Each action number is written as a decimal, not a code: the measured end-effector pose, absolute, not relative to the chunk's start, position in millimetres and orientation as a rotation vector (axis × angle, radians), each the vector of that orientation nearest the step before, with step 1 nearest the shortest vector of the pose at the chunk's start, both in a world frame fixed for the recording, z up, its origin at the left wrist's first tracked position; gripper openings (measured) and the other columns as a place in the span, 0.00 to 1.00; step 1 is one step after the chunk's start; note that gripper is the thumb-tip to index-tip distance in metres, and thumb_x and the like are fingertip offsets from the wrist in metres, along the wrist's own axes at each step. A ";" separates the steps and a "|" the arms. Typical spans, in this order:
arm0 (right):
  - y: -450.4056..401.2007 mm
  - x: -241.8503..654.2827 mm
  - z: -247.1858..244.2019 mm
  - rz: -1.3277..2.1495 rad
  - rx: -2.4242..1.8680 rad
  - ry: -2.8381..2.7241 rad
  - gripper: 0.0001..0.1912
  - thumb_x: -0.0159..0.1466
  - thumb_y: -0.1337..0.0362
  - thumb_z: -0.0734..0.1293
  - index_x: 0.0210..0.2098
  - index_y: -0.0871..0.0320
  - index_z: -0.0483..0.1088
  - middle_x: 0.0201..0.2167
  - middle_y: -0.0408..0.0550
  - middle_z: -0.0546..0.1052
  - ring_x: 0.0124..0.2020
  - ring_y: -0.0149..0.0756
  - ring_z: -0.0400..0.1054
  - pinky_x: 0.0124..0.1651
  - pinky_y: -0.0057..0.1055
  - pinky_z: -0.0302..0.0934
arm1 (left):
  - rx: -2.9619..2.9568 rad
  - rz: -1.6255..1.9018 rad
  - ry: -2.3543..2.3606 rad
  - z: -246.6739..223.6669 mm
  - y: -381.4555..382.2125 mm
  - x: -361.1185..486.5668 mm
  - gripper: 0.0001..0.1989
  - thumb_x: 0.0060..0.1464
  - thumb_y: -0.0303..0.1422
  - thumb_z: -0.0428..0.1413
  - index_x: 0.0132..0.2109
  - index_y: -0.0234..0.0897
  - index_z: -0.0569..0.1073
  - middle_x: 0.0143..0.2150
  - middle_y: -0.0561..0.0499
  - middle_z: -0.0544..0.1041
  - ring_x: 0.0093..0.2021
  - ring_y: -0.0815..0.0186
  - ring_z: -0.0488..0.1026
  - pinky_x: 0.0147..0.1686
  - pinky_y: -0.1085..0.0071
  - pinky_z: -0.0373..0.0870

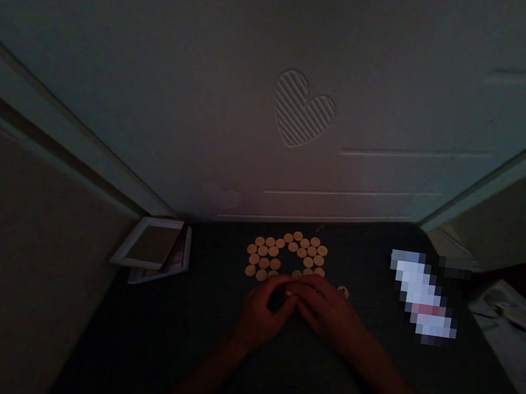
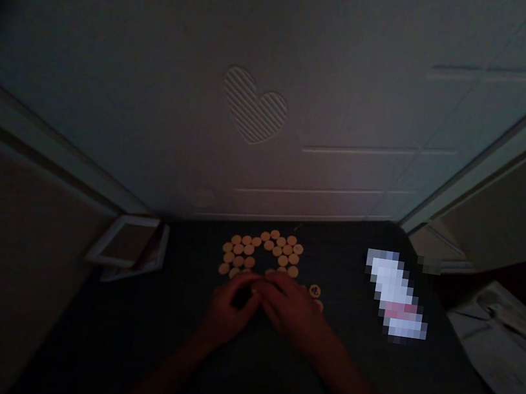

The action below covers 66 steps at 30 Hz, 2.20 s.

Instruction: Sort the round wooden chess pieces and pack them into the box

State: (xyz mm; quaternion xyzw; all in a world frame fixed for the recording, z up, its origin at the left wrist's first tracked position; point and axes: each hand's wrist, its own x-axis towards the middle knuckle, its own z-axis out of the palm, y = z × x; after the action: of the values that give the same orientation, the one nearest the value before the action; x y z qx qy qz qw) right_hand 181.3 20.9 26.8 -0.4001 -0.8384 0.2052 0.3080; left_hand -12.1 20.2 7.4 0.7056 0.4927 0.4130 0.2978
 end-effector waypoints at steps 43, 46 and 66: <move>30.9 184.0 23.0 0.541 -1.077 -2.257 0.14 0.71 0.60 0.65 0.55 0.51 0.72 0.41 0.48 0.77 0.40 0.36 0.73 0.44 0.33 0.70 | 1.629 0.871 1.146 22.5 29.5 -13.6 0.14 0.66 0.40 0.52 0.39 0.38 0.78 0.32 0.52 0.82 0.32 0.67 0.78 0.37 0.72 0.73; 31.0 185.6 24.1 0.531 -1.074 -2.252 0.15 0.72 0.59 0.64 0.56 0.51 0.72 0.41 0.49 0.77 0.41 0.38 0.73 0.45 0.35 0.71 | 1.603 0.864 1.113 22.2 29.4 -13.8 0.14 0.67 0.40 0.52 0.41 0.37 0.78 0.34 0.51 0.82 0.33 0.66 0.78 0.37 0.72 0.73; 28.1 192.7 32.8 0.592 -1.003 -2.295 0.23 0.71 0.68 0.63 0.64 0.44 0.67 0.51 0.52 0.74 0.51 0.41 0.71 0.52 0.41 0.71 | 1.545 0.906 1.097 9.7 30.4 -14.2 0.06 0.63 0.35 0.57 0.42 0.37 0.72 0.32 0.52 0.82 0.33 0.66 0.81 0.39 0.70 0.75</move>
State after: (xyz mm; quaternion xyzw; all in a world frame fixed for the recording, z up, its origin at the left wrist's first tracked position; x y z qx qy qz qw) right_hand 192.7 28.1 32.8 -0.3742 -0.8559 0.2209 0.2803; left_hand -14.2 30.4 9.7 0.6383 0.4530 0.3740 0.4975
